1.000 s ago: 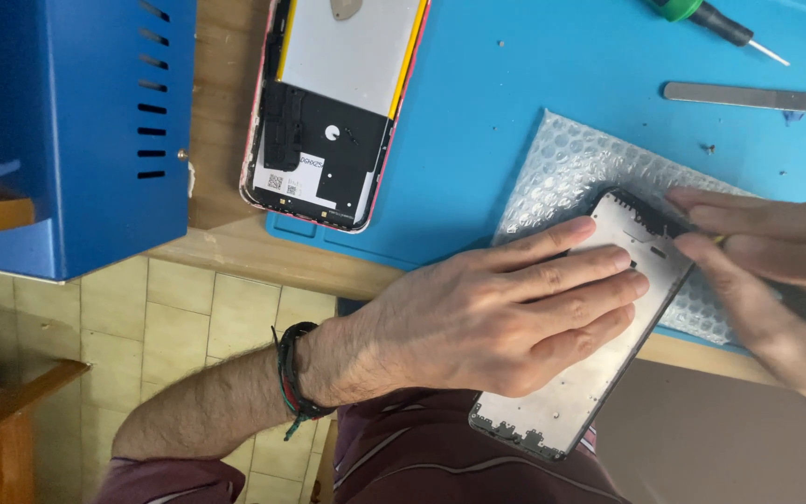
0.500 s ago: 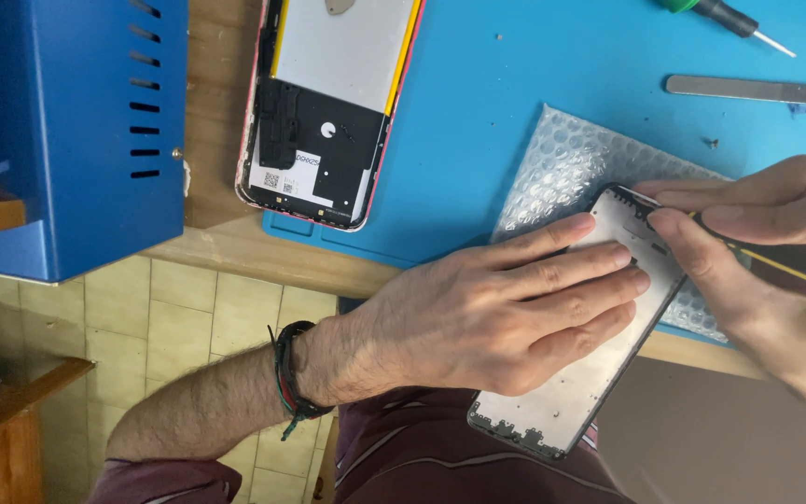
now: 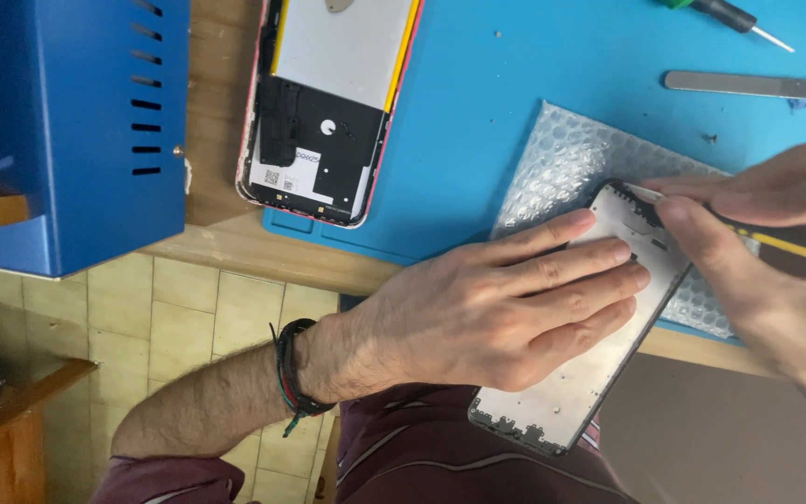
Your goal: The person uses a yellow-handled prying tool to scrape and remove adhesive residue from the back of a white smartphone chassis. The device is placed on a blue workbench mat, and the person works methodically along the edges and surface of the phone's back panel.
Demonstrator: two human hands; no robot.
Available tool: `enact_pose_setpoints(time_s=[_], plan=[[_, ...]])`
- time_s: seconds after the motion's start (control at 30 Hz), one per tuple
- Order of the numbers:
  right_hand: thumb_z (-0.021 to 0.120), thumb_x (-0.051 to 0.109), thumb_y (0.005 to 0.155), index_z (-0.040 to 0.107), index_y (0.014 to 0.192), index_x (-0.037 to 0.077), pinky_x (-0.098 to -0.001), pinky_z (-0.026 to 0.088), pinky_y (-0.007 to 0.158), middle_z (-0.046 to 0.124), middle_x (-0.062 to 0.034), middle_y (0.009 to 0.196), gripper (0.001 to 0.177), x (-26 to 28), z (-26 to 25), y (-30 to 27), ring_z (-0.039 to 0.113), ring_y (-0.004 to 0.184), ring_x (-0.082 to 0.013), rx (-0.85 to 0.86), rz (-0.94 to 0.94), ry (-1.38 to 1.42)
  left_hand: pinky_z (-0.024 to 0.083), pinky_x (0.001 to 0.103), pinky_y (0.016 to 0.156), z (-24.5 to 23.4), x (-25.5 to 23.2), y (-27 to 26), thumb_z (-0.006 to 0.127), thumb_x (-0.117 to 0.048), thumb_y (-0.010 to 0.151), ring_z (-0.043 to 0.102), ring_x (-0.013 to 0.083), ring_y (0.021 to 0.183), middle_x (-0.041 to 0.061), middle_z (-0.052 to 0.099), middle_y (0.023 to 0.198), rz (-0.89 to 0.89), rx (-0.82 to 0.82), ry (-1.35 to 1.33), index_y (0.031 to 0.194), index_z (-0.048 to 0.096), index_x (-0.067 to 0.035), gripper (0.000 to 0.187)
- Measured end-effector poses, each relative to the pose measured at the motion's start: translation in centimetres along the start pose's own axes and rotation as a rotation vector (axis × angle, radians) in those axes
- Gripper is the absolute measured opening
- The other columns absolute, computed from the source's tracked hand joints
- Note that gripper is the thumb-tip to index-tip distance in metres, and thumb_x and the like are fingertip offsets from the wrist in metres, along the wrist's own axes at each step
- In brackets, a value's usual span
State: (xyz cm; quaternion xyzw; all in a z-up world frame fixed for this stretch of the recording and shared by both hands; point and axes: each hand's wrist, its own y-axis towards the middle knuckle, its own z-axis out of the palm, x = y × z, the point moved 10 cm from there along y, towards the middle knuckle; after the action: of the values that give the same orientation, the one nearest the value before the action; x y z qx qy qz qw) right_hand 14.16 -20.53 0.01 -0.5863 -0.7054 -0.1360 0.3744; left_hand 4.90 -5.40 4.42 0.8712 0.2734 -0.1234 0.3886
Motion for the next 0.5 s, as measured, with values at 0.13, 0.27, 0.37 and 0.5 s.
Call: enact_pose_setpoints(time_s=[0.13, 0.27, 0.37, 0.5], plan=[[0.07, 0.014, 0.113, 0.081, 0.112, -0.003, -0.0294, 0.059, 0.089, 0.079, -0.0185, 0.114, 0.021, 0.7, -0.3, -0.5, 0.077, 0.099, -0.0241, 0.013, 0.068, -0.071, 0.052, 0.049, 0.125, 0.0, 0.0, 0.0, 0.07, 0.004, 0.114, 0.07, 0.0332, 0.132, 0.018, 0.073, 0.136, -0.007, 0.005, 0.0, 0.128, 0.078, 0.004, 0.016], [0.069, 0.026, 0.107, 0.081, 0.118, -0.003, -0.0329, 0.057, 0.099, 0.079, -0.0187, 0.121, 0.033, -0.5, 0.2, -0.5, 0.076, 0.108, -0.0261, 0.06, 0.199, -0.14, 0.05, 0.049, 0.127, 0.1, 0.1, -0.1, 0.068, 0.004, 0.114, 0.069, 0.0337, 0.133, 0.018, 0.073, 0.137, 0.001, 0.016, 0.001, 0.128, 0.078, 0.005, 0.017], [0.069, -0.007, 0.106, 0.076, 0.087, -0.013, -0.0432, 0.065, 0.102, 0.076, -0.0322, 0.114, 0.021, 2.4, 0.8, -0.2, 0.078, 0.111, -0.0366, 0.072, -0.219, -0.069, 0.049, 0.048, 0.127, 0.2, 0.1, -0.2, 0.073, 0.002, 0.115, 0.066, 0.0321, 0.137, 0.017, 0.072, 0.141, -0.004, 0.034, 0.018, 0.133, 0.077, 0.004, 0.019], [0.07, -0.001, 0.114, 0.077, 0.105, -0.017, -0.0422, 0.063, 0.098, 0.076, -0.0324, 0.115, 0.02, 2.3, -0.8, -1.7, 0.078, 0.107, -0.039, -0.036, -0.103, -0.135, 0.049, 0.049, 0.127, 0.1, 0.1, -0.1, 0.07, 0.003, 0.115, 0.068, 0.0339, 0.134, 0.018, 0.072, 0.139, -0.004, 0.02, -0.004, 0.13, 0.077, 0.005, 0.017]])
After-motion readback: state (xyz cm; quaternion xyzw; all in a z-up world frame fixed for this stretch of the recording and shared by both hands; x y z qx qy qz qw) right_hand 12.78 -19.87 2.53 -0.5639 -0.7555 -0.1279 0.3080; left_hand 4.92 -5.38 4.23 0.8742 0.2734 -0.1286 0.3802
